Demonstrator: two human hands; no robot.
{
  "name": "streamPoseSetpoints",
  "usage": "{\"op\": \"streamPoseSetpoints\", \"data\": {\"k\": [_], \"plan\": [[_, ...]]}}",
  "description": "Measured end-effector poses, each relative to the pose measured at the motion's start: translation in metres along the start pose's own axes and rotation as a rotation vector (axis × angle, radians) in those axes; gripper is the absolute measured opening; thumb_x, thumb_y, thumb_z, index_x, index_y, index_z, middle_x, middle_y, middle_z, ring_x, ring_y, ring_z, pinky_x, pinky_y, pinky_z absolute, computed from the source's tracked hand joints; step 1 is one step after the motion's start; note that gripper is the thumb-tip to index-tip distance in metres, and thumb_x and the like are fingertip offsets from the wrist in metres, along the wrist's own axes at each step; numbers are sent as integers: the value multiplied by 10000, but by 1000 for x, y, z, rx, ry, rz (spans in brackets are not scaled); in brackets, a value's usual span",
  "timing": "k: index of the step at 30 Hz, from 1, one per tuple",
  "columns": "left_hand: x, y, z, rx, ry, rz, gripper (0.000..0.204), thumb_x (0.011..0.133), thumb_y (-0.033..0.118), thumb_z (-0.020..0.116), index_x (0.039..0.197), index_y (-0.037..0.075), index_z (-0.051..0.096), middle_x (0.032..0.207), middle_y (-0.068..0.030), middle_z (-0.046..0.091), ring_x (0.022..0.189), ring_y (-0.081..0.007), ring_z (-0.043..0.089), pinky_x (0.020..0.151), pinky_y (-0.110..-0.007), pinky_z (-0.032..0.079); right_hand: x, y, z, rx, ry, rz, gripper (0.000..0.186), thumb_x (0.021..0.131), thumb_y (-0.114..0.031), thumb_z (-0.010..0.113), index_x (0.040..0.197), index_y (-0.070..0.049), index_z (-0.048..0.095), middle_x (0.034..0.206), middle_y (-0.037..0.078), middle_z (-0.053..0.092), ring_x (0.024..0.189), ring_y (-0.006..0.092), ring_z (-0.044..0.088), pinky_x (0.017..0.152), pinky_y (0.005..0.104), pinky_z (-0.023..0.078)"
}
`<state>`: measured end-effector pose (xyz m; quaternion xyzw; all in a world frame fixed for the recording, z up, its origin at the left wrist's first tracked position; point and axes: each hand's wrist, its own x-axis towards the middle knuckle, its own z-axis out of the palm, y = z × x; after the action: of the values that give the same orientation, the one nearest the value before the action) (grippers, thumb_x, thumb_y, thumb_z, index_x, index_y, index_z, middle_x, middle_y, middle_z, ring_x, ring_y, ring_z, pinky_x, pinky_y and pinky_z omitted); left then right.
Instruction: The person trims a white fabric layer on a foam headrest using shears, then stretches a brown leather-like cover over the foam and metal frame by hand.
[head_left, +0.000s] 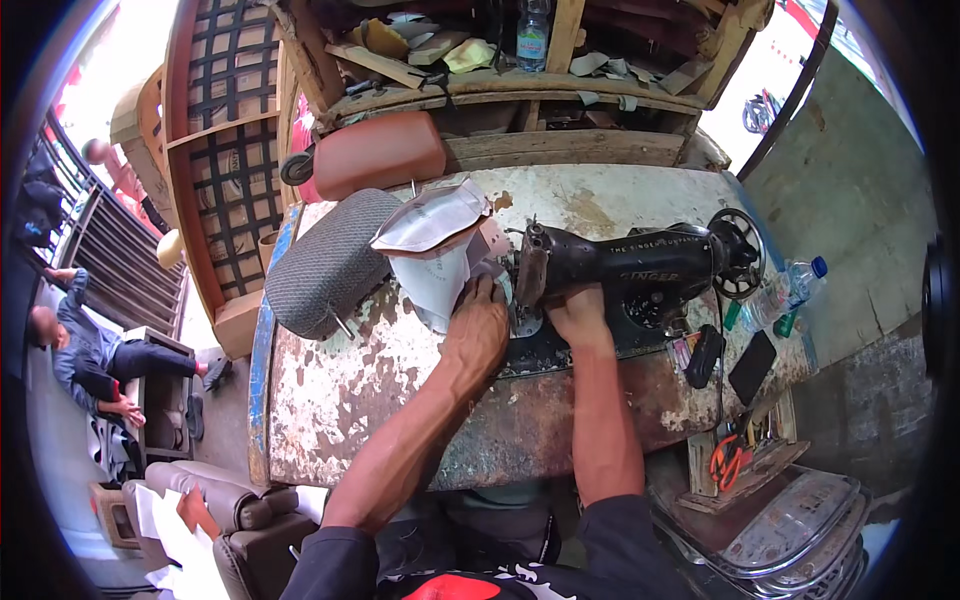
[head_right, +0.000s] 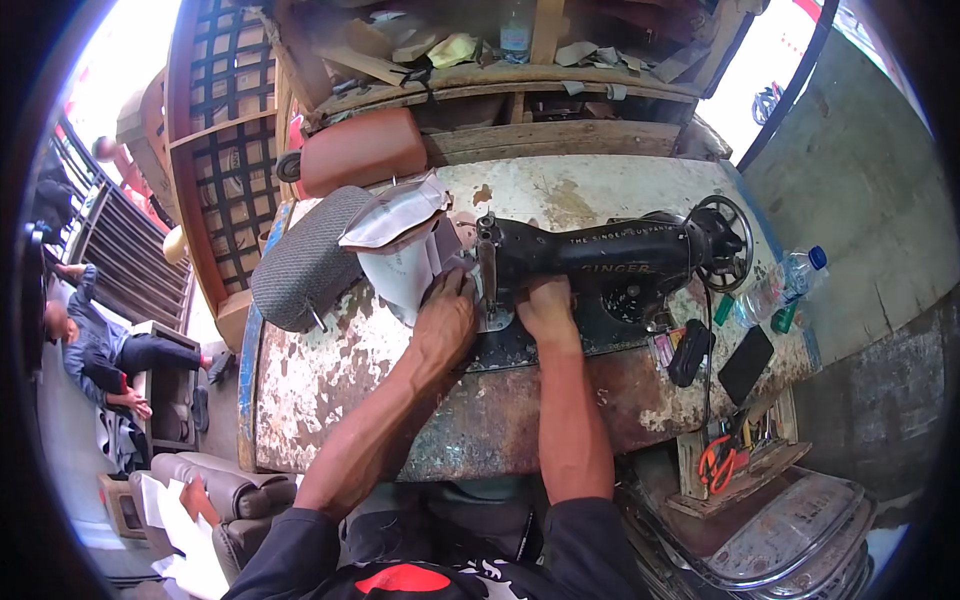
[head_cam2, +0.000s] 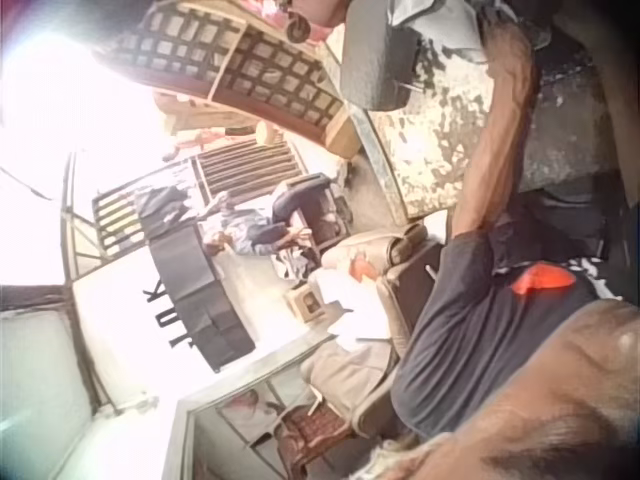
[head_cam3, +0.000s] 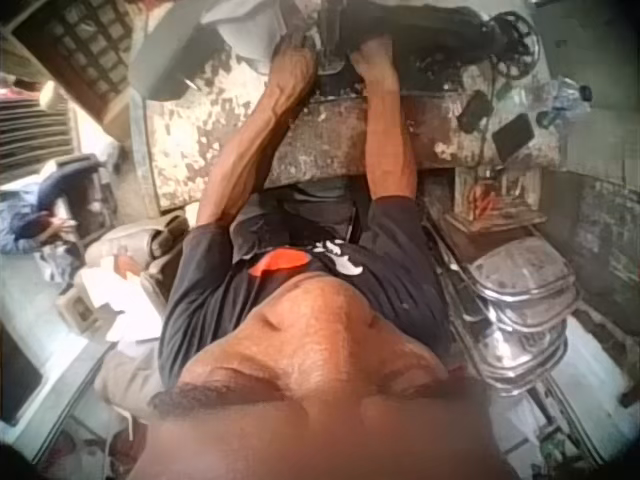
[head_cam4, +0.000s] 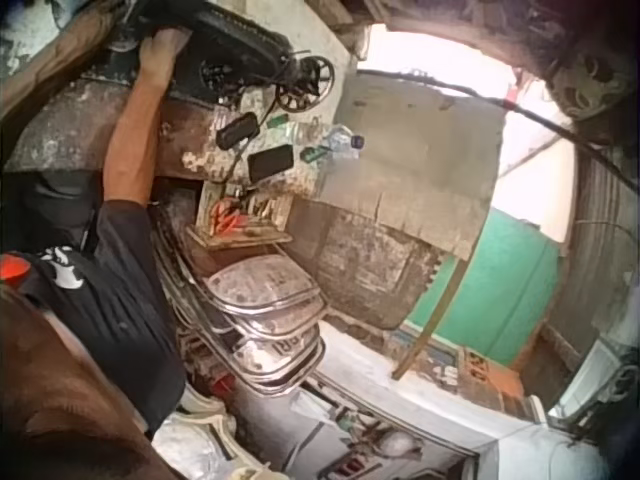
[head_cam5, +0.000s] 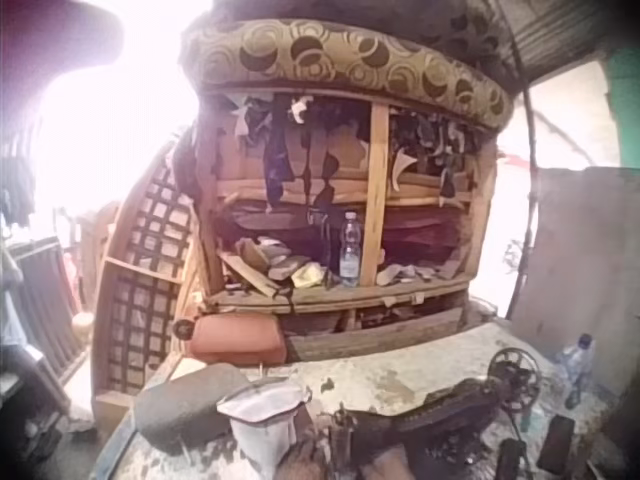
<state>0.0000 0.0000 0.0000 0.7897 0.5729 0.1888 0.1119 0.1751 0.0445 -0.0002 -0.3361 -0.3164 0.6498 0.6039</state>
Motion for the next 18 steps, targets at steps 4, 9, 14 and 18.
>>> {"op": "streamPoseSetpoints", "data": {"k": [4, 9, 14, 18], "plan": [[-15, -17, 5, 67, 169, 35, 432, 939, 137, 600, 1311, -82, 587, 1400, -326, 557, 1268, -484, 568, 1117, -505, 458, -80, -38, 2, -968, 135, -28, 305, 1032, -267, 648, 1126, -2, 764, 921, 37, 715, 818, 137, 656, 757, 301, 536], [-59, -1, -18, 31, 83, -48, 447, 946, 142, 590, 1316, -108, 562, 1328, -363, 582, 1221, -496, 584, 1103, -518, 463, -229, -103, -49, -1092, 553, -324, 318, 1069, -255, 611, 1230, -16, 746, 1052, 60, 721, 890, 119, 658, 836, 282, 521], [-93, 47, -44, 156, 4, 73, 545, 922, 149, 639, 1326, -181, 482, 1276, -385, 549, 1211, -496, 551, 1065, -522, 468, -304, -151, -183, -1804, 1134, -150, 262, 994, -168, 640, 1168, 9, 727, 1089, 230, 711, 978, 426, 680, 865, 488, 525], [-83, 55, -60, -108, 75, 3, 581, 984, 204, 621, 1382, -190, 466, 1353, -359, 542, 1297, -488, 516, 1127, -491, 417, -317, -141, -262, -1714, 974, 345, 389, 937, -150, 654, 1305, -25, 653, 1161, 296, 673, 1091, 499, 640, 903, 543, 502]]}}
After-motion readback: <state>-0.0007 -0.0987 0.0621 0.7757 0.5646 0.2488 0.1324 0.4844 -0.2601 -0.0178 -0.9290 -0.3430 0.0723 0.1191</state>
